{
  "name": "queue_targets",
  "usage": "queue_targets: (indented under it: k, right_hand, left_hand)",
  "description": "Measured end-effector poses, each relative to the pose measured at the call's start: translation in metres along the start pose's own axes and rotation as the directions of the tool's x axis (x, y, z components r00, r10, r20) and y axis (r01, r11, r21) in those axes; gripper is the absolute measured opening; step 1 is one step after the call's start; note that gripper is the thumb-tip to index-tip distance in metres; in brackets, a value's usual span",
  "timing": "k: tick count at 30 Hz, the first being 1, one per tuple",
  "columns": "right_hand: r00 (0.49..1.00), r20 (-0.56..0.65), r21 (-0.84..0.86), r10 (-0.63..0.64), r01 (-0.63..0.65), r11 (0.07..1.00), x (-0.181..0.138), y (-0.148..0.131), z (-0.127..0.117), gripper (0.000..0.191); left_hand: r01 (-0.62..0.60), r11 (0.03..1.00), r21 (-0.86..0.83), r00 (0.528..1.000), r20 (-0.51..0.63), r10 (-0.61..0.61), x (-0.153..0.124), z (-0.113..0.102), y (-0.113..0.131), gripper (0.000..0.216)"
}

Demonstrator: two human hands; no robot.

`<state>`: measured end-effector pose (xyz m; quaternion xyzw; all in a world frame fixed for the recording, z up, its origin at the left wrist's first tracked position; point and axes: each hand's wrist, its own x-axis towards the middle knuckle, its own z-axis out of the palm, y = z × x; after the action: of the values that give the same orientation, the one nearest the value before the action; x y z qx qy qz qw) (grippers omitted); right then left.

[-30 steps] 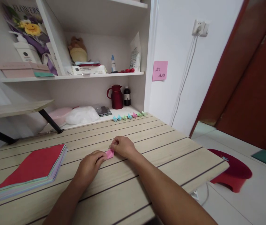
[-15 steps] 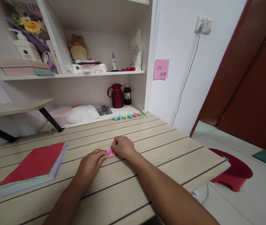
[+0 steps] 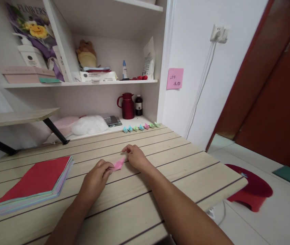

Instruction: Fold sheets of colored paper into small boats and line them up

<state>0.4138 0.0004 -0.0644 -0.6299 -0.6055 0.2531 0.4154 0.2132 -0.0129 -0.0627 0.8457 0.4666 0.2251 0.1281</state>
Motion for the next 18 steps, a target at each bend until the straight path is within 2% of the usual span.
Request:
queue_targets:
  k: [8,15,18]
  right_hand:
    - [0.996,0.075,0.146,0.038,-0.049,0.988,-0.002,-0.001,0.001,0.038]
    - [0.992,0.037,0.241,0.122,-0.127,0.962,0.0,0.007,0.008,0.039]
    - [0.985,0.007,0.254,0.17,-0.166,0.953,0.004,0.009,0.011,0.035]
  left_hand:
    - [0.036,0.999,-0.02,0.999,-0.029,-0.037,0.0,0.002,0.001,0.032]
    - [0.058,0.998,0.005,0.998,-0.036,-0.057,0.002,0.009,-0.003,0.032]
    - [0.06,0.998,0.021,0.997,-0.054,-0.059,0.003,0.011,-0.005,0.04]
